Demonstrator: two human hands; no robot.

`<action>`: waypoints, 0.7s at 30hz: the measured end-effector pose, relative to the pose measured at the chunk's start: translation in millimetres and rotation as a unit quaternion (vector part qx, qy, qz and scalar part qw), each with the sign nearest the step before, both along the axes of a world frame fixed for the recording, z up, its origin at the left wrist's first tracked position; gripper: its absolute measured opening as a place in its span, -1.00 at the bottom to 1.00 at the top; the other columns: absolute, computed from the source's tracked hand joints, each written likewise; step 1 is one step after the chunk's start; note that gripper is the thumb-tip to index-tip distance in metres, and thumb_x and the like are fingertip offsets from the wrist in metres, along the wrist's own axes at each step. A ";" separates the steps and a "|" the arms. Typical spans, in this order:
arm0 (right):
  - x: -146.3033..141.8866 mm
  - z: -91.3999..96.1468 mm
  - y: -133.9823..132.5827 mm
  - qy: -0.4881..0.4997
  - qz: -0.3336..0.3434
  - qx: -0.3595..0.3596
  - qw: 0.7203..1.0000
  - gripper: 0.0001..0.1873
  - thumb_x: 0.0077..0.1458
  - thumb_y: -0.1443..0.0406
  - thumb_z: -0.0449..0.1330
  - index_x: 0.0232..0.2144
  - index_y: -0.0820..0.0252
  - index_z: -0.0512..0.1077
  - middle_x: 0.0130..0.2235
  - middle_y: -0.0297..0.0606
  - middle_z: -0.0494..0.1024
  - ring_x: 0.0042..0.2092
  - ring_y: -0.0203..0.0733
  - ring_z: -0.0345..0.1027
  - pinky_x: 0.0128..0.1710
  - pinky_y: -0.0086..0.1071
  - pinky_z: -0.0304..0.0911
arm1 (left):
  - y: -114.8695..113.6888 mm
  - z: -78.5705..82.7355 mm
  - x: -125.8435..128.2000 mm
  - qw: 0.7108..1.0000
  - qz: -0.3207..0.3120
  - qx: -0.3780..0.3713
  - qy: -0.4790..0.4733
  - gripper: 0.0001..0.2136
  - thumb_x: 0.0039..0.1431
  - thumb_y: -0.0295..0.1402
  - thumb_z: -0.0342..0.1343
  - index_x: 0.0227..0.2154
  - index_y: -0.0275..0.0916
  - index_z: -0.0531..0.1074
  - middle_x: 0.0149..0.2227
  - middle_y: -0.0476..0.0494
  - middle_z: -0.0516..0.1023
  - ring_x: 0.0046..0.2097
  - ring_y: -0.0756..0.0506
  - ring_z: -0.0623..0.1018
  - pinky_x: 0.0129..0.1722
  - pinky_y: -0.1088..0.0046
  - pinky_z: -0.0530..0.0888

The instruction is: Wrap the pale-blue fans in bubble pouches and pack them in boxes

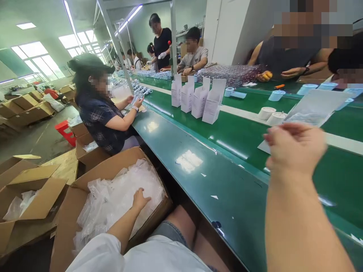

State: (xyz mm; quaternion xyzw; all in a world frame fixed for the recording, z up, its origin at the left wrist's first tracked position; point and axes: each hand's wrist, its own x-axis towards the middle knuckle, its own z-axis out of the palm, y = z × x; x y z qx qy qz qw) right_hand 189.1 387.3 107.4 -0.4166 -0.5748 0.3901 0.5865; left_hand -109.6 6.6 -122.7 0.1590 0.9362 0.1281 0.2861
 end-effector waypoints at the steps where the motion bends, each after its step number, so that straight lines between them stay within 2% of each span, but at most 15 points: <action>1: -16.5 2.3 -27.5 0.040 0.034 -0.022 0.998 -0.62 -0.05 0.02 0.28 -0.16 -0.11 0.37 -0.10 -0.14 0.49 -0.02 0.15 0.43 -0.03 0.10 0.35 | 0.8 -1.3 -9.9 1.000 0.003 -0.001 0.016 -0.27 0.06 -0.21 0.25 0.24 -0.27 0.07 0.31 -0.43 0.18 0.33 -0.29 0.22 0.21 0.27 0.23; 2: -31.5 3.1 -54.1 0.048 0.073 -0.044 0.995 -0.69 -0.09 0.07 0.32 -0.27 -0.07 0.39 -0.22 -0.19 0.50 -0.13 0.05 0.47 -0.05 0.05 0.37 | 1.0 -2.7 -18.9 1.000 0.005 -0.005 0.026 -0.18 0.05 -0.17 0.27 0.28 -0.27 -0.01 0.33 -0.43 0.14 0.34 -0.29 0.20 0.21 0.27 0.23; 4: -54.3 0.5 -100.9 0.009 0.168 -0.081 0.982 -0.70 -0.11 0.08 0.33 -0.34 0.02 0.39 -0.35 -0.28 0.50 -0.29 -0.11 0.45 -0.13 -0.06 0.40 | 0.3 -5.4 -31.9 0.999 0.002 -0.020 0.028 -0.13 0.02 -0.16 0.31 0.29 -0.28 -0.02 0.26 -0.39 0.28 0.27 -0.25 0.32 0.16 0.31 0.29; 6: -65.5 -5.6 -136.7 -0.043 0.262 -0.083 0.960 -0.69 -0.10 0.07 0.33 -0.34 0.10 0.43 -0.36 -0.27 0.53 -0.32 -0.15 0.43 -0.21 -0.17 0.41 | -0.9 -7.1 -37.7 0.999 -0.010 -0.037 0.030 -0.34 0.11 -0.18 0.26 0.21 -0.29 0.17 0.09 -0.29 0.46 0.09 -0.19 0.49 0.08 0.28 0.37; 8: -66.5 -12.3 -162.8 -0.108 0.376 -0.059 0.918 -0.70 -0.01 0.07 0.28 -0.31 0.14 0.44 -0.31 -0.26 0.55 -0.27 -0.17 0.43 -0.21 -0.24 0.40 | -1.0 -5.6 -38.9 0.997 -0.035 -0.047 0.052 -0.61 0.24 -0.22 0.13 0.07 -0.29 0.35 -0.02 -0.22 0.52 -0.01 -0.16 0.53 0.02 0.21 0.41; 9: -64.3 -15.2 -173.2 -0.142 0.427 -0.047 0.892 -0.71 0.04 0.08 0.24 -0.29 0.15 0.44 -0.29 -0.25 0.55 -0.26 -0.17 0.43 -0.19 -0.26 0.40 | -0.1 -3.4 -39.2 0.995 -0.054 -0.046 0.073 -0.70 0.28 -0.27 0.08 0.02 -0.28 0.39 -0.02 -0.22 0.52 0.00 -0.17 0.52 0.02 0.19 0.41; 11: -57.3 -19.6 -190.7 -0.204 0.496 -0.027 0.843 -0.76 0.11 0.14 0.19 -0.23 0.16 0.44 -0.25 -0.24 0.56 -0.23 -0.18 0.43 -0.16 -0.28 0.39 | 4.2 3.8 -40.7 0.987 -0.102 -0.031 0.122 -0.75 0.31 -0.40 -0.04 -0.02 -0.25 0.43 0.02 -0.24 0.51 0.10 -0.19 0.46 0.07 0.23 0.36; 13: -49.4 -22.4 -205.1 -0.261 0.521 -0.017 0.812 -0.77 0.11 0.22 0.18 -0.17 0.17 0.45 -0.19 -0.21 0.57 -0.19 -0.17 0.44 -0.12 -0.27 0.39 | 12.0 12.9 -44.4 0.975 -0.151 -0.013 0.165 -0.67 0.31 -0.51 -0.16 -0.01 -0.23 0.44 0.07 -0.27 0.48 0.19 -0.19 0.37 0.12 0.26 0.29; 16: -37.5 -24.8 -221.7 -0.327 0.512 -0.016 0.794 -0.71 0.09 0.29 0.18 -0.10 0.18 0.47 -0.10 -0.16 0.56 -0.11 -0.11 0.44 -0.06 -0.23 0.37 | 24.9 24.8 -52.1 0.959 -0.218 -0.010 0.184 -0.61 0.29 -0.56 -0.24 -0.01 -0.24 0.44 0.15 -0.27 0.42 0.26 -0.19 0.30 0.19 0.21 0.22; 19: -21.2 -26.5 -231.3 -0.369 0.474 -0.026 0.799 -0.66 0.12 0.29 0.17 -0.03 0.16 0.46 -0.03 -0.14 0.55 -0.03 -0.05 0.43 -0.01 -0.19 0.35 | 29.9 30.6 -56.4 0.947 -0.286 -0.035 0.139 -0.54 0.17 -0.59 -0.06 0.12 -0.21 0.36 0.23 -0.22 0.37 0.28 -0.13 0.30 0.18 0.28 0.27; 21: -5.0 -25.3 -235.0 -0.381 0.446 -0.027 0.809 -0.64 0.13 0.30 0.16 0.00 0.12 0.46 0.01 -0.16 0.54 0.01 -0.02 0.42 0.03 -0.18 0.33 | 28.7 33.0 -54.1 0.938 -0.324 -0.062 0.111 -0.34 0.03 -0.58 0.11 0.25 -0.19 0.22 0.30 -0.26 0.30 0.32 -0.19 0.26 0.15 0.24 0.33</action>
